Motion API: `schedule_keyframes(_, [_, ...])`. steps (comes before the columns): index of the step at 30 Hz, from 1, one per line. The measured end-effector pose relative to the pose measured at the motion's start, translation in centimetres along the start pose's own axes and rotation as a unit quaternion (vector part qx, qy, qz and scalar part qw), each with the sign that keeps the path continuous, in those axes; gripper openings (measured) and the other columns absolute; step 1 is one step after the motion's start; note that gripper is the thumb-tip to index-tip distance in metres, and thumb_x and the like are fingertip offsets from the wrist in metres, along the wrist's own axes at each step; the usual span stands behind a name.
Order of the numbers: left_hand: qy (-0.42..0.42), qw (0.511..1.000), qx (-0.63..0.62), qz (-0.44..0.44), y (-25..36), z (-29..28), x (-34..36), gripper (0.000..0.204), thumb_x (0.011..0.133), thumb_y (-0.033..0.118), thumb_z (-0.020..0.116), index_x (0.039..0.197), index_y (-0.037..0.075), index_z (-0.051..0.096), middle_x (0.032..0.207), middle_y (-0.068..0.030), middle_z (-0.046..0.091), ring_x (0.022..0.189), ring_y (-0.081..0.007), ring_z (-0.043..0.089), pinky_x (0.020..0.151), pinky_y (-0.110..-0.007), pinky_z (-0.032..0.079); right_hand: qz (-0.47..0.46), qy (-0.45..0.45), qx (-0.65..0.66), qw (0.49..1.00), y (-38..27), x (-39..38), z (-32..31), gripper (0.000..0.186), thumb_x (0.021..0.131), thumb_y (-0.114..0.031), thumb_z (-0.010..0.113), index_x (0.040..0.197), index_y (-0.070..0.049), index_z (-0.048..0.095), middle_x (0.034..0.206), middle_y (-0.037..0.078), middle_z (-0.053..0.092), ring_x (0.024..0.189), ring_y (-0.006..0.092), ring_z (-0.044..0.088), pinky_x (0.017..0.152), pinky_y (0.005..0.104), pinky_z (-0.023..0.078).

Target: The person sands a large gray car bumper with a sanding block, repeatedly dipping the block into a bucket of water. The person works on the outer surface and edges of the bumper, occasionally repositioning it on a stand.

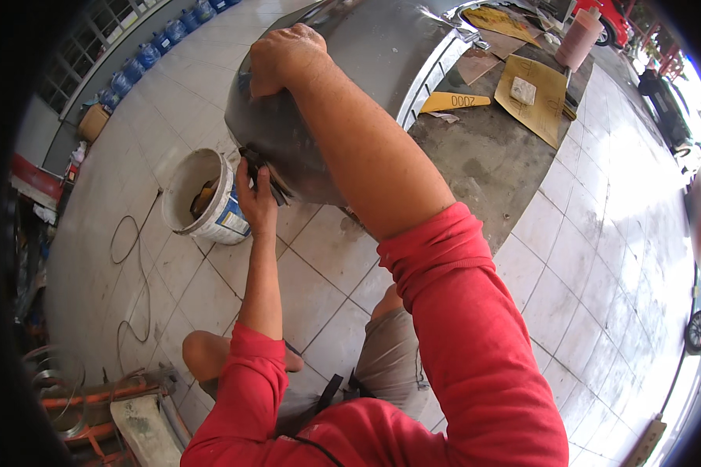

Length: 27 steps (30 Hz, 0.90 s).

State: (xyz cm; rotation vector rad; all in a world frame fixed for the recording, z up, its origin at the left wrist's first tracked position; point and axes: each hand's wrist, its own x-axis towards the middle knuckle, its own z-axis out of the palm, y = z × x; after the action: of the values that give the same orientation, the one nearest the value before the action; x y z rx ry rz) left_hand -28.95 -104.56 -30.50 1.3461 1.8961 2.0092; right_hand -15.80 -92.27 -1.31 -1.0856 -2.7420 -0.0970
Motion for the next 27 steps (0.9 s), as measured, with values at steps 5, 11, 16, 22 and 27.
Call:
schedule_keyframes(5, [0.007,0.980,0.102,0.173,3.7,1.8,-8.3,0.058,0.105,0.021,0.071,0.151,-0.006,0.050,0.154,-0.0286,0.052,0.139,-0.0455,0.054,0.117,-0.050,0.043,-0.001,0.023,0.008,1.000,0.2,0.6,0.8,0.049,0.083,-0.048,0.081,0.110,-0.008,0.084,0.119,0.012,0.080,0.122,0.0295,0.072,0.114,0.0399,0.048])
schedule_keyframes(11, [-0.004,0.995,0.055,0.078,0.8,0.0,-0.2,0.061,0.103,0.022,0.075,0.151,-0.008,0.051,0.152,-0.0263,0.056,0.138,-0.0403,0.056,0.117,-0.045,0.045,-0.015,0.027,-0.004,1.000,0.2,0.9,0.3,0.049,0.083,-0.048,0.081,0.109,-0.007,0.084,0.120,0.012,0.080,0.124,0.0296,0.071,0.112,0.0413,0.049])
schedule_keyframes(16, [-0.098,0.959,-0.221,-0.150,0.7,-4.0,6.3,0.058,0.103,0.019,0.076,0.150,-0.005,0.053,0.143,-0.0156,0.065,0.131,-0.0226,0.061,0.108,-0.033,0.049,-0.001,0.008,-0.002,1.000,0.4,0.6,0.3,0.050,0.084,-0.049,0.081,0.110,-0.007,0.084,0.122,0.013,0.079,0.126,0.0304,0.070,0.114,0.0415,0.048])
schedule_keyframes(22, [-0.142,0.942,-0.195,-0.232,-0.1,-12.3,12.3,0.057,0.103,0.016,0.076,0.152,-0.003,0.052,0.133,-0.0097,0.069,0.116,-0.0143,0.066,0.096,-0.030,0.054,-0.006,0.036,-0.004,0.999,0.8,0.8,0.7,0.053,0.085,-0.051,0.079,0.113,-0.006,0.083,0.126,0.015,0.077,0.129,0.0331,0.068,0.116,0.0436,0.047])
schedule_keyframes(27, [-0.139,0.960,-0.118,-0.211,-1.4,-18.4,16.3,0.062,0.103,0.024,0.077,0.153,-0.002,0.052,0.128,-0.0075,0.071,0.110,-0.0135,0.068,0.095,-0.030,0.053,0.002,0.013,-0.022,1.000,0.2,0.5,0.1,0.050,0.085,-0.047,0.076,0.115,-0.008,0.082,0.126,0.013,0.077,0.128,0.0316,0.068,0.114,0.0433,0.048])
